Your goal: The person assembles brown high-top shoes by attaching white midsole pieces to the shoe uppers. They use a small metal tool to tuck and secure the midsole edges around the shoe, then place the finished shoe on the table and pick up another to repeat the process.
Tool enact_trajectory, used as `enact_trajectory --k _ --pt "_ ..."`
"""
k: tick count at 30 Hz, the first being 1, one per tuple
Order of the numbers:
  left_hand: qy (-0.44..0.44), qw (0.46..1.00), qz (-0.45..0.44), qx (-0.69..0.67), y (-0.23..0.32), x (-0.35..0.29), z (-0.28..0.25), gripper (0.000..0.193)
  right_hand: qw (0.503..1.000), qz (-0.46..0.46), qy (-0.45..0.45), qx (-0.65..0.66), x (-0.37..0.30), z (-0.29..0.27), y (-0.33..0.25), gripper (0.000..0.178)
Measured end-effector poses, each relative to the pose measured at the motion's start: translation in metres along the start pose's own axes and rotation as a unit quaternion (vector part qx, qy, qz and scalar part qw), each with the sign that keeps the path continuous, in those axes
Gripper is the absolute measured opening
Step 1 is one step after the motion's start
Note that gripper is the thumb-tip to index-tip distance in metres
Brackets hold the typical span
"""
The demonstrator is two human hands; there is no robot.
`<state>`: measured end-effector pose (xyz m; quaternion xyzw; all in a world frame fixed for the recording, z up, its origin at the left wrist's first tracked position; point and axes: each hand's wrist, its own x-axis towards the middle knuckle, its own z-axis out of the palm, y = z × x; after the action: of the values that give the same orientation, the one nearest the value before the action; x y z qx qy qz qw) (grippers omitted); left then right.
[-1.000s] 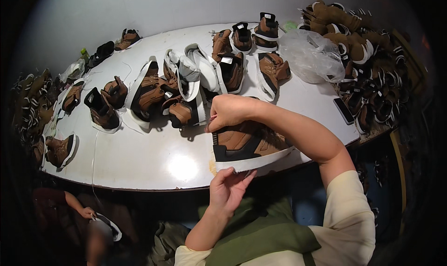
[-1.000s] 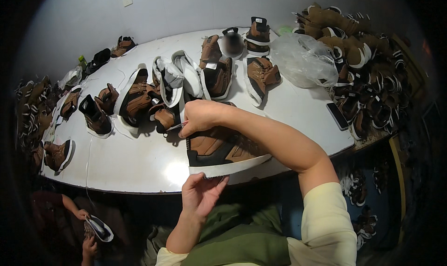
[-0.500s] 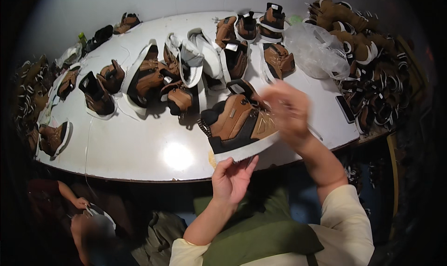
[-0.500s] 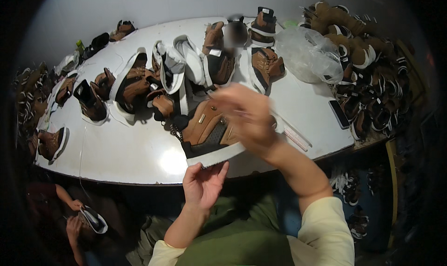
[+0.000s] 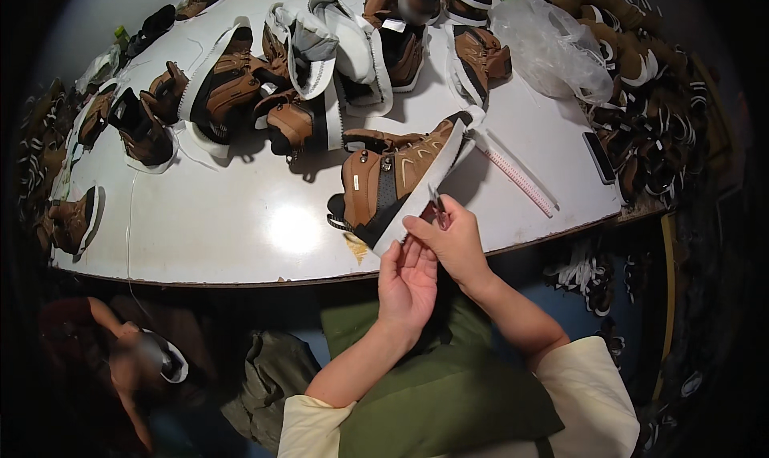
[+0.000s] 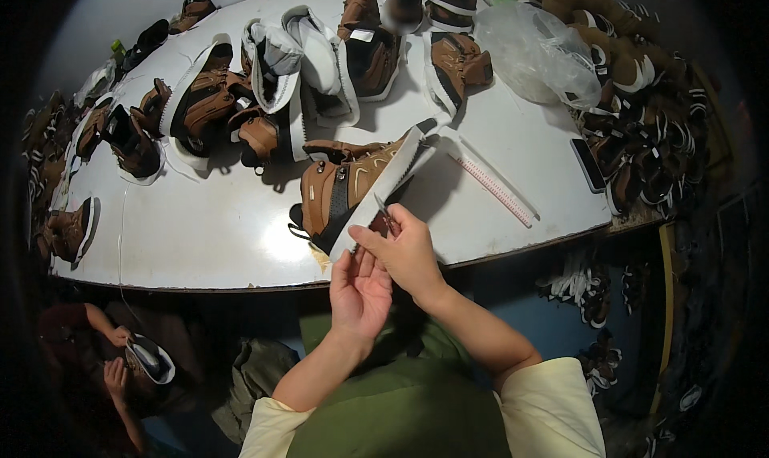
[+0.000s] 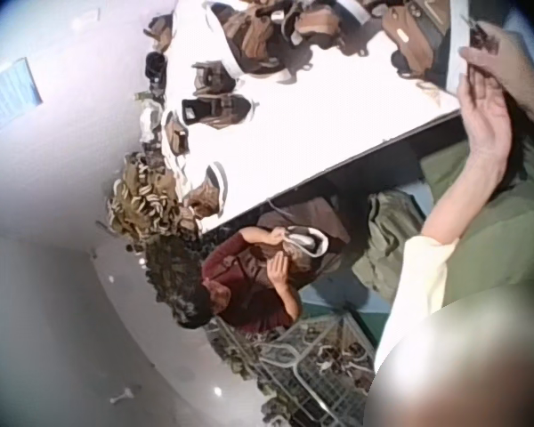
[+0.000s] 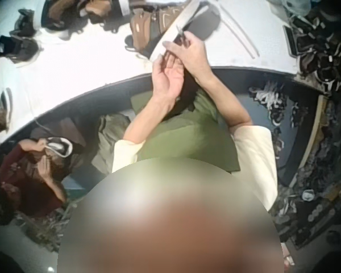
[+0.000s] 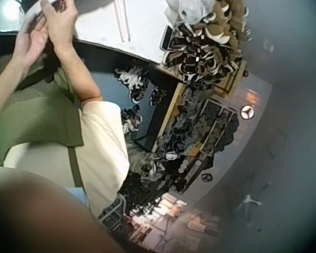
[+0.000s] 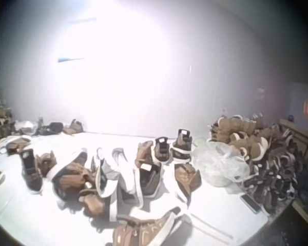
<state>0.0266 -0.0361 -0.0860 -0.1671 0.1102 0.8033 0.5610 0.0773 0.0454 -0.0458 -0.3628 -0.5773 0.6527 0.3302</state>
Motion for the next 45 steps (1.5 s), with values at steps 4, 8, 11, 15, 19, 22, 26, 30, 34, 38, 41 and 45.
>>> enact_trajectory --k 4,8,11,15,19,22,26,30,34,38,41,45 --pt "-0.002 0.999 -0.002 0.037 -0.001 0.002 -0.010 0.032 0.998 0.055 0.005 -0.005 0.006 0.007 0.007 0.023" --pt "-0.079 0.958 -0.091 0.259 0.032 -0.012 -0.025 0.029 0.997 0.043 0.006 0.067 0.007 -0.001 0.018 0.016" --pt "0.026 0.819 0.278 0.502 0.056 -0.029 -0.011 0.010 0.998 -0.008 0.008 0.069 0.003 -0.004 0.014 0.011" --pt "-0.031 0.600 0.358 0.715 0.089 -0.015 0.021 0.079 0.997 -0.011 0.002 0.073 -0.006 -0.003 0.003 0.010" --pt "-0.068 0.611 0.326 0.718 0.078 -0.013 0.030 0.086 0.995 0.003 -0.007 0.095 -0.014 0.001 -0.004 0.008" --pt "-0.063 0.620 0.334 0.707 0.073 -0.017 0.034 0.084 0.994 0.004 -0.012 0.112 -0.015 -0.002 -0.007 0.007" --pt "-0.049 0.663 0.311 0.679 0.073 -0.016 0.032 0.079 0.994 0.007 -0.027 0.109 -0.016 -0.004 -0.009 0.005" --pt "-0.041 0.650 0.335 0.681 0.071 -0.019 0.034 0.074 0.993 0.017 -0.033 0.110 -0.017 -0.006 -0.008 0.004" --pt "-0.038 0.656 0.337 0.675 0.070 -0.018 0.032 0.071 0.993 0.019 -0.039 0.114 -0.017 -0.009 -0.011 0.004" --pt "-0.038 0.662 0.335 0.669 0.067 -0.022 0.033 0.070 0.991 0.016 -0.048 0.127 -0.017 -0.013 -0.008 0.003" --pt "-0.049 0.648 0.360 0.670 0.063 -0.024 0.030 0.071 0.989 0.000 -0.051 0.141 -0.016 -0.015 -0.004 0.003" --pt "-0.062 0.635 0.383 0.668 0.058 -0.023 0.024 0.073 0.988 -0.011 -0.061 0.142 -0.016 -0.023 0.001 0.003"
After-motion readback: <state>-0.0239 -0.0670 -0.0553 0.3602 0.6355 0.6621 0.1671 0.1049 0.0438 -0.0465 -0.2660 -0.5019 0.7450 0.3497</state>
